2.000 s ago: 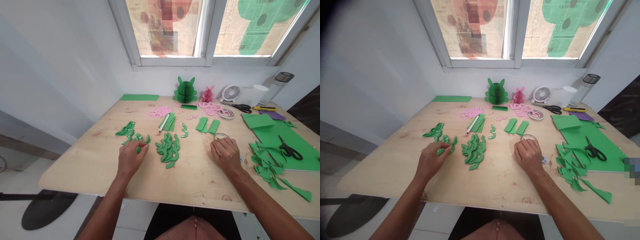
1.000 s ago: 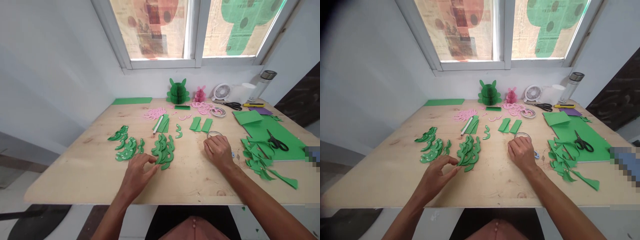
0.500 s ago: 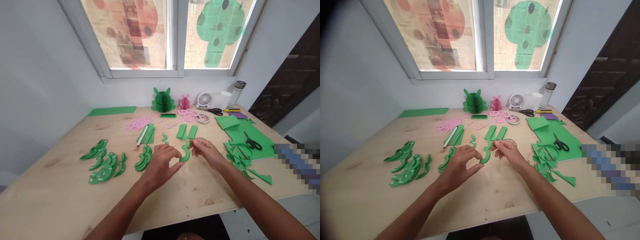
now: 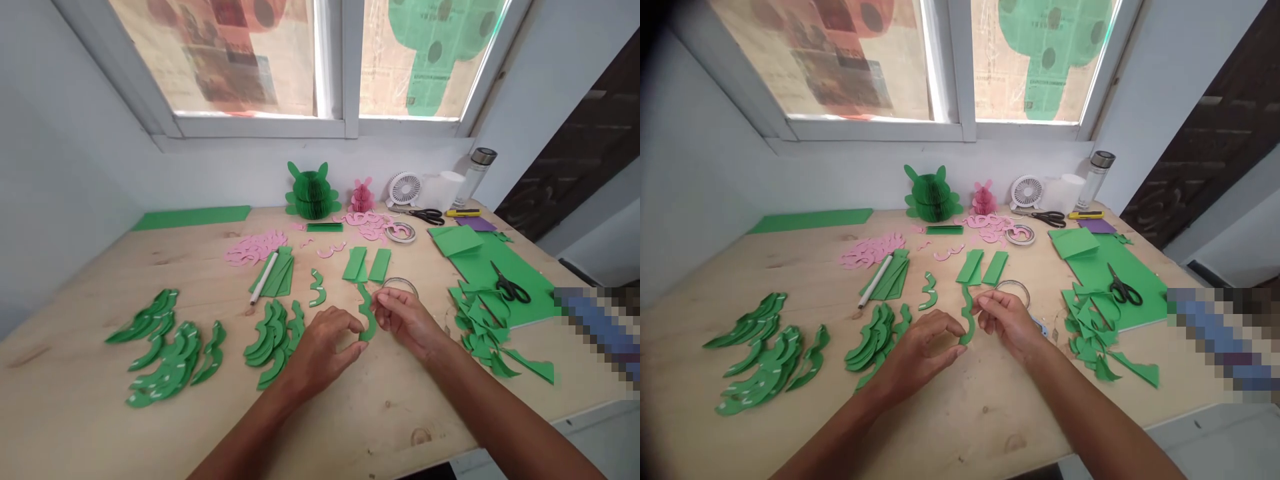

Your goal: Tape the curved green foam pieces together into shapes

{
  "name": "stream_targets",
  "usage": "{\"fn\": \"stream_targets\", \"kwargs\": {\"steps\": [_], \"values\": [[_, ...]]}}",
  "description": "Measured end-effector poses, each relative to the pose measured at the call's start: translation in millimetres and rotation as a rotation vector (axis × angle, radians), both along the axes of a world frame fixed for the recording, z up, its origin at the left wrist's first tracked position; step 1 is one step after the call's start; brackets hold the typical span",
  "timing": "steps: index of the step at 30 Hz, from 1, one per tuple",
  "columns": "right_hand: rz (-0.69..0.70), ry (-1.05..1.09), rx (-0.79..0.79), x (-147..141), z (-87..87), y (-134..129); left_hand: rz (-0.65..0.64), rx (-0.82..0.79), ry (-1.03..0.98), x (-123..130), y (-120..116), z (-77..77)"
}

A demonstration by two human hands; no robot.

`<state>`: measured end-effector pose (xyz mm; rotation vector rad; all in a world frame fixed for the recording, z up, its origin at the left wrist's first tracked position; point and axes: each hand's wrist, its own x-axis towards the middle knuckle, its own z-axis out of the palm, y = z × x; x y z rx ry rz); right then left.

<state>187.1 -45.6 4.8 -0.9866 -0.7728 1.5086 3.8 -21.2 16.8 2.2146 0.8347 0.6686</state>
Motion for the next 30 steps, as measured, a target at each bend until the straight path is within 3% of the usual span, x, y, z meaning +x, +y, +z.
{"fn": "stream_targets", "kwargs": {"steps": [8, 15, 30], "values": [[-0.037, -0.009, -0.098, -4.5, -2.0, -0.9, 0.003, -0.018, -0.058, -3.3, -2.7, 1.9], [0.059, 0.028, -0.070, -2.0, 0.1, -3.3, -0.036, -0.017, -0.045, -1.4, -6.5, 2.8], [0.055, 0.001, -0.090, -1.2, -0.1, -5.8, -0.096, 0.078, -0.005, 0.8, -7.6, -0.9]]}}
